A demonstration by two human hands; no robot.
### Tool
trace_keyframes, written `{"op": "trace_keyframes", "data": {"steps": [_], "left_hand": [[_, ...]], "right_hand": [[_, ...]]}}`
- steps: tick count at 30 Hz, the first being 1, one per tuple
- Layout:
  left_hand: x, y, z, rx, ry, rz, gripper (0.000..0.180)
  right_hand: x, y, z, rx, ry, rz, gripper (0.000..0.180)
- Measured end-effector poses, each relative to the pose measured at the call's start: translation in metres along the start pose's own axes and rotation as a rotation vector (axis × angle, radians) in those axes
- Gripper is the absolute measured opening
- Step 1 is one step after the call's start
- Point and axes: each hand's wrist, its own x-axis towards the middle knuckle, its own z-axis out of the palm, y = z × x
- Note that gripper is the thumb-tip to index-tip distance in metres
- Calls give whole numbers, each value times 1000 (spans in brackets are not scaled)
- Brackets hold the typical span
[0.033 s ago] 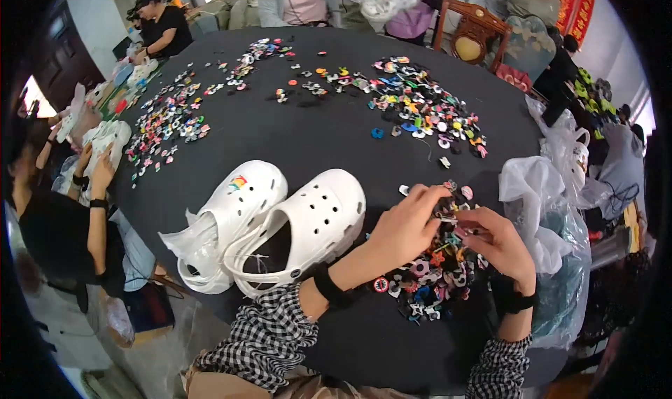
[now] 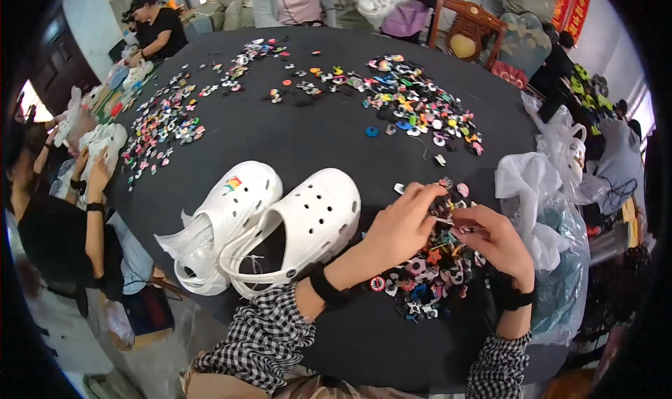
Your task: Decorating plastic clog shoes with decorative charms.
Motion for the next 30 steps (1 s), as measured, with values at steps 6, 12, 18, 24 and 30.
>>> {"op": "trace_keyframes", "data": {"steps": [6, 12, 18, 24, 30], "left_hand": [[3, 2, -2, 4, 18, 122, 50], [7, 6, -5, -2, -104, 96, 54], [7, 20, -8, -115, -174, 79, 58], [-3, 39, -18, 160, -161, 190, 46], [-20, 54, -16, 295, -385, 177, 42]], "right_hand": [[-7, 6, -20, -28, 21, -90, 34], [-5, 8, -17, 14, 3, -127, 33], [-16, 20, -32, -136, 111, -126, 27], [-32, 14, -54, -344, 11, 64, 24], [-37, 19, -51, -570, -17, 183, 26]]}}
